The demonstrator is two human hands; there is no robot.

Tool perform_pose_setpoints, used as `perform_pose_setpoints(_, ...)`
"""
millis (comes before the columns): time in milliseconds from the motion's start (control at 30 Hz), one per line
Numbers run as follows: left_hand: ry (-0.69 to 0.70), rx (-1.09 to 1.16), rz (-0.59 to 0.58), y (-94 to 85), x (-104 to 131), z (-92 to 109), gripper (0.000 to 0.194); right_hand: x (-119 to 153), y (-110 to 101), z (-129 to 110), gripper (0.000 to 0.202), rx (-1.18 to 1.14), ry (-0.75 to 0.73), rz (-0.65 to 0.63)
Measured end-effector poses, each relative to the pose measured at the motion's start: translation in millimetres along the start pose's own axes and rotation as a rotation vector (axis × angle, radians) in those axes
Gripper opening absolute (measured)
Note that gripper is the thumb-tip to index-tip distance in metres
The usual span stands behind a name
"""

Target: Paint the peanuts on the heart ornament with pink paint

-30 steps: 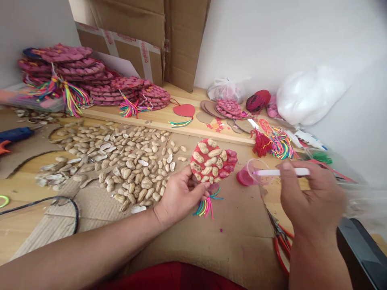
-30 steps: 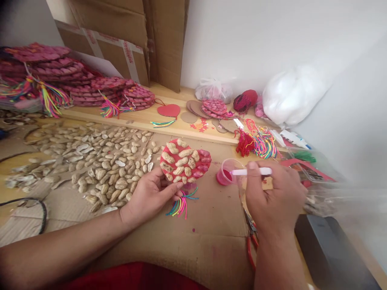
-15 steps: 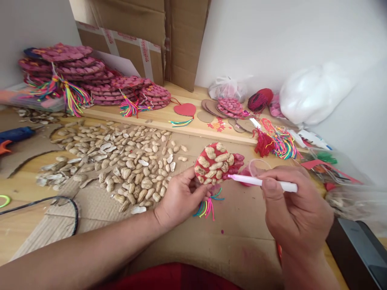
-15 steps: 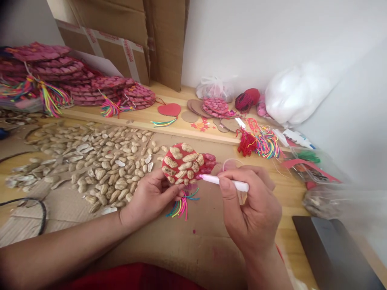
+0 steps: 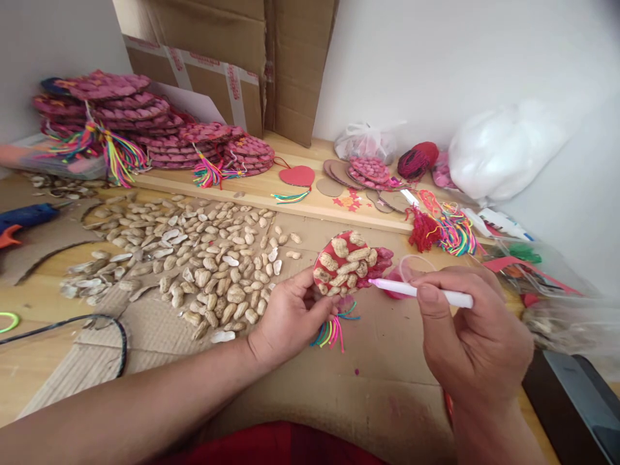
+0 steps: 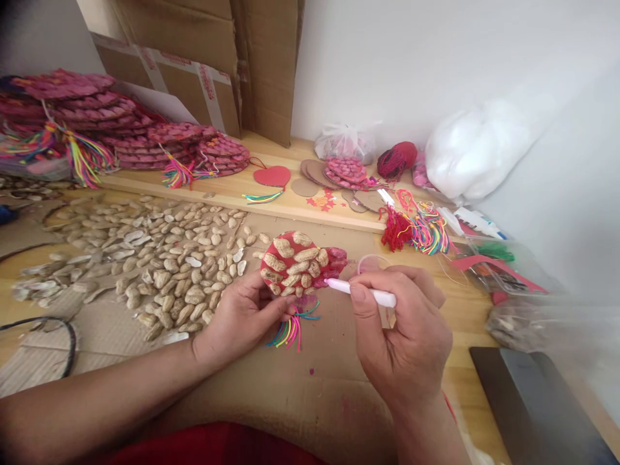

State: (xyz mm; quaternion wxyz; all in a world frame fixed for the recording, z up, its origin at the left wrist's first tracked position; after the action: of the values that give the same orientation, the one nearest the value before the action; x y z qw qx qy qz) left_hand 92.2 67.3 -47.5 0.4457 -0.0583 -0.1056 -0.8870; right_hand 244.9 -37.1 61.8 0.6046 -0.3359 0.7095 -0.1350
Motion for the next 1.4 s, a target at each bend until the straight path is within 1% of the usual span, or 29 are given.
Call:
perform_pose_setpoints(167, 0.01, -0.01, 0.005, 0.2, -0.1, -0.8, 0.023, -1.1, 4.2, -6.2, 0.003, -0.023, -0.03, -0.035)
perform_pose_setpoints(400, 0.012, 0.041, -0.016, 1.9, -0.7, -1.4, 0.022, 0.0, 1.2, -1.9, 0.003, 0.03, -0.012, -0.009)
perform_pose_setpoints(600, 0.032, 0.0, -0.012, 1.7, 0.2, 2.4, 0.022, -1.5, 3.0, -7.4, 0.003, 0.007, -0.05, -0.046)
perform_pose_setpoints(733, -0.006, 0.065, -0.009, 0.1, -1.6, -1.9, 0.02, -1.1, 1.3, -3.2, 0.003, 0.047, -0.047, -0.04)
perform_pose_setpoints(867, -0.048, 0.113, 0.018, -1.8, -3.2, -4.3, 0.018, -0.4, -0.3, 0.9, 0.003, 0.085, -0.05, -0.043)
perform_pose_setpoints(1067, -0.091, 0.134, 0.001, -0.2, -2.6, -3.1, 0.021, -1.0, 0.5, -0.6, 0.004, 0.001, -0.053, -0.023)
perform_pose_setpoints(1267, -0.115, 0.166, 0.002, -2.4, -4.0, -9.0, 0.021, -1.9, 0.2, 1.5, 0.003, 0.046, -0.065, -0.026)
perform_pose_setpoints(1400, -0.122, 0.179, -0.007, -2.7, -4.6, -10.7, 0.025, -0.8, -0.9, 1.9, 0.006, -0.021, -0.052, 0.004)
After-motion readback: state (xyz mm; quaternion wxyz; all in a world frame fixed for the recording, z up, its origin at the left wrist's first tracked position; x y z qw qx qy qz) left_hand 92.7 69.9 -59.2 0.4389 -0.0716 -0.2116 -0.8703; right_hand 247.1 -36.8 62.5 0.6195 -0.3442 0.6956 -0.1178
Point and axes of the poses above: each hand's wrist, its own x-axis away from the middle knuckle, its own y-axis out of the palm, z = x × y, the point moved 6 cm from there along -x, towards the middle knuckle, and after that the axes turned 13 degrees about -y, right-handed, at the moved point
